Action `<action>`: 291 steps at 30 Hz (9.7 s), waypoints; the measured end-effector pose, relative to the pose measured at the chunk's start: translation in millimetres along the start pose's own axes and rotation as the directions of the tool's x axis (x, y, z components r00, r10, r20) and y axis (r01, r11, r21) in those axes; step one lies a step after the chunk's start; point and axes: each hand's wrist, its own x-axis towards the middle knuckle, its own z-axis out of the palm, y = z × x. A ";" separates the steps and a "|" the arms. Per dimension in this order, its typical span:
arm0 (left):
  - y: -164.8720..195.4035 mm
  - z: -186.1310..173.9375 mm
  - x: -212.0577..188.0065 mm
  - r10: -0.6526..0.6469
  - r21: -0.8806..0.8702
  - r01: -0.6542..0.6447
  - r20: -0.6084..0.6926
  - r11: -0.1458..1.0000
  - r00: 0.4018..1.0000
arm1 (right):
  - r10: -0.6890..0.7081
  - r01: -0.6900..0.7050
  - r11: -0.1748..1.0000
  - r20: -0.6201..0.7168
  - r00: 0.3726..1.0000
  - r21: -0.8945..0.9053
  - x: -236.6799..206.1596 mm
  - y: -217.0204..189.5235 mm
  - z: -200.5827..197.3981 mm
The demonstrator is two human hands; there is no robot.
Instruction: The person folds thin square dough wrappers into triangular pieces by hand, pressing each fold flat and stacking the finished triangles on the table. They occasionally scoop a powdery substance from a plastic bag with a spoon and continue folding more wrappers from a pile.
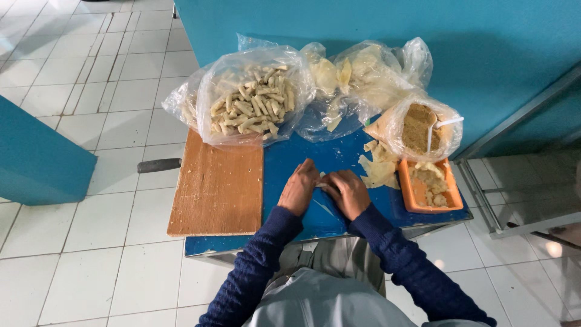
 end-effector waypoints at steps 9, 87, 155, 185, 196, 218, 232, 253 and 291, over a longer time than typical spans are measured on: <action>9.4 -4.4 -2.7 -0.032 0.054 0.032 0.008 0.998 0.999 | -0.118 0.098 0.974 -0.085 0.989 -0.204 -2.1 -5.5 3.2; 21.0 -6.5 -31.5 -0.063 0.220 0.073 -0.051 0.973 0.997 | 0.051 -0.111 0.990 -0.534 0.844 -0.081 207.5 5.8 -20.0; 5.0 10.2 -40.0 -0.442 -0.881 0.189 -0.025 0.434 0.897 | 0.230 -0.385 0.728 0.327 0.917 0.567 21.0 0.5 -0.9; 3.9 3.2 -55.5 -0.602 -0.895 0.206 -0.084 0.395 0.794 | -0.094 0.094 0.996 -0.066 0.993 -0.005 26.7 11.3 14.1; 8.4 -1.0 -54.1 -0.584 -0.889 0.194 -0.095 0.414 0.806 | -0.125 0.134 0.984 0.082 0.989 -0.119 66.5 27.9 16.5; 6.3 -0.6 -53.1 -0.623 -0.916 0.228 -0.030 0.331 0.781 | 0.352 -0.482 0.495 0.340 0.872 0.723 33.9 31.1 0.3; 11.9 -9.0 -54.7 -0.607 -0.875 0.232 -0.086 0.425 0.790 | -0.159 0.153 0.986 -0.107 0.981 -0.063 22.0 15.0 14.6; 6.8 -4.6 -56.9 -0.545 -0.954 0.203 0.052 0.221 0.837 | -0.023 0.034 0.977 -0.057 0.998 0.211 23.6 -70.9 -6.9; 9.3 -5.2 -63.0 -0.602 -0.919 0.206 -0.041 0.336 0.798 | -0.099 0.103 0.994 -0.092 0.991 0.040 16.4 -12.7 -9.3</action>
